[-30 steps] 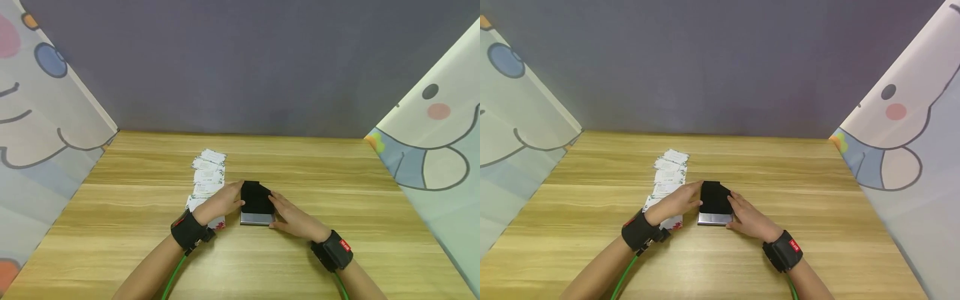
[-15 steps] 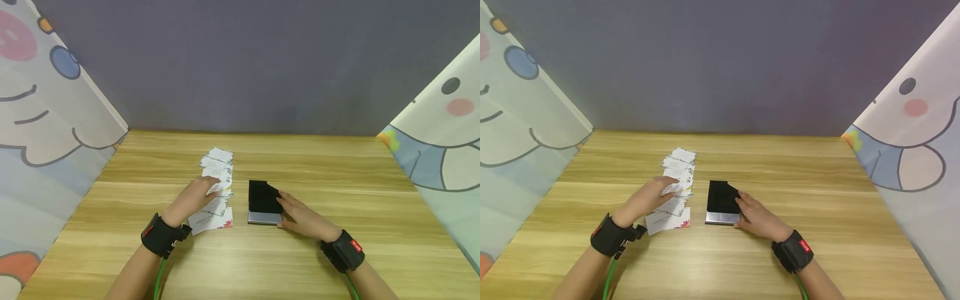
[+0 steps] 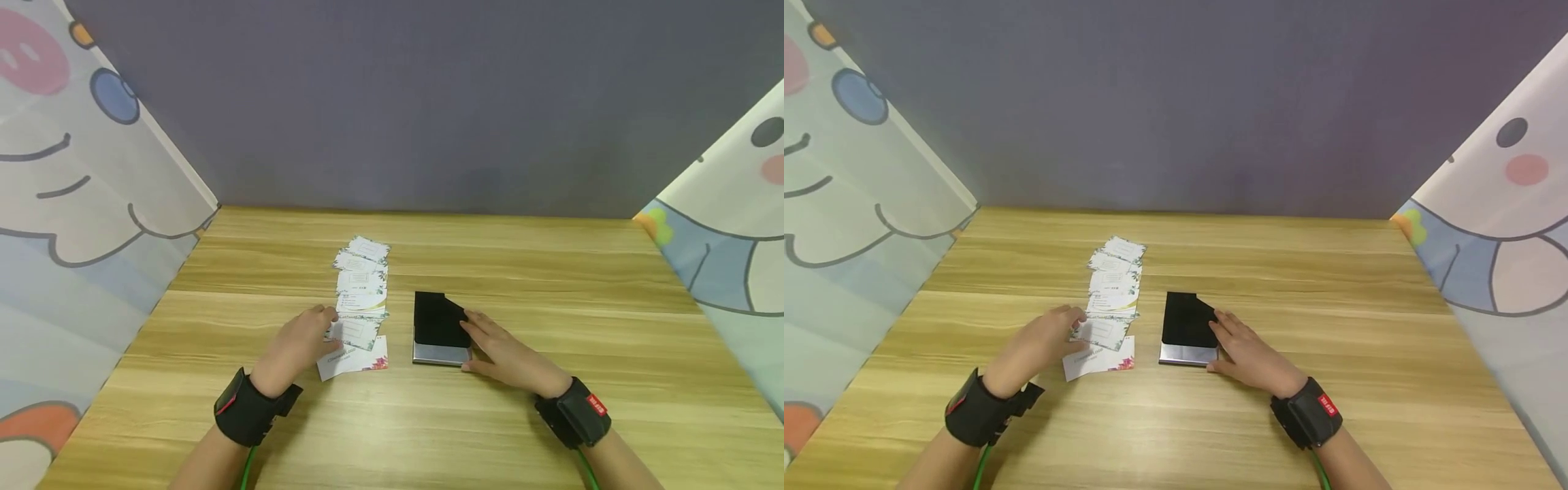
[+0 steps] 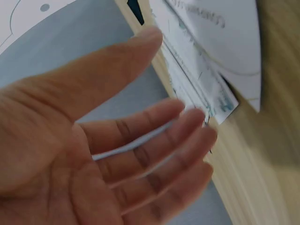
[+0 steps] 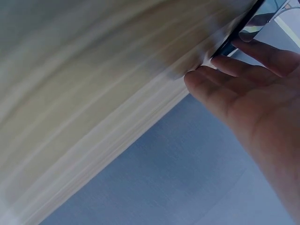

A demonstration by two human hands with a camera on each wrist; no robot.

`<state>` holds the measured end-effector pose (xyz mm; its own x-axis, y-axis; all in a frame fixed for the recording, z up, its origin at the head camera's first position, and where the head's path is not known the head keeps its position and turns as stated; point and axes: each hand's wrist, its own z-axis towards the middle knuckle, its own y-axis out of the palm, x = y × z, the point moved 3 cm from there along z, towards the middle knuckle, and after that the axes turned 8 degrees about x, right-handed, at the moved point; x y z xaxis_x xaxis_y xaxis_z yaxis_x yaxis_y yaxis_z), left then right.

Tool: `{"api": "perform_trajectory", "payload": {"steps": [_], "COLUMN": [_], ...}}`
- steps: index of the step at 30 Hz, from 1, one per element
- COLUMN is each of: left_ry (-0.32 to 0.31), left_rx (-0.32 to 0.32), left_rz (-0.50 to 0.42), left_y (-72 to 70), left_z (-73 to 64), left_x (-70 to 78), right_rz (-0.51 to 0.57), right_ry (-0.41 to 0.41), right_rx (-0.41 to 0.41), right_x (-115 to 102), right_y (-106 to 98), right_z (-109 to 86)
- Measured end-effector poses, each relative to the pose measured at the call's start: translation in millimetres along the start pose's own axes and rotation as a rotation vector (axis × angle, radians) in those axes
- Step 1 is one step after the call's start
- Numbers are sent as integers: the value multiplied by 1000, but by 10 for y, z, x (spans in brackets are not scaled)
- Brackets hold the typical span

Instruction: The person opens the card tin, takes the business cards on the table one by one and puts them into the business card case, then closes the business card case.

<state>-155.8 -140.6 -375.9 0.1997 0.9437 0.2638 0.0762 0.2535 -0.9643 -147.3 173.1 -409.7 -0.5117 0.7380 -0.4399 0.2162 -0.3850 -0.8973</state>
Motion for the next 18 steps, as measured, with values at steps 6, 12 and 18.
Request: {"api": "perform_trajectory", "payload": {"steps": [6,12,18], "left_ry": [-28,5,51], "left_rx": [8,-6,-49], "left_rz": [35,113,215], "left_y": [81,99,93], "left_z": [-2,-39,-83], "left_x": [-19,41,119], "right_rz": [-10,-12,-21], "right_ry": [-29,-30,-17], "right_rx": [22,23,25], "right_x": [-2,-6,-3], "right_y": [1,-3,-16], "right_z": [1,-8,-10]}}
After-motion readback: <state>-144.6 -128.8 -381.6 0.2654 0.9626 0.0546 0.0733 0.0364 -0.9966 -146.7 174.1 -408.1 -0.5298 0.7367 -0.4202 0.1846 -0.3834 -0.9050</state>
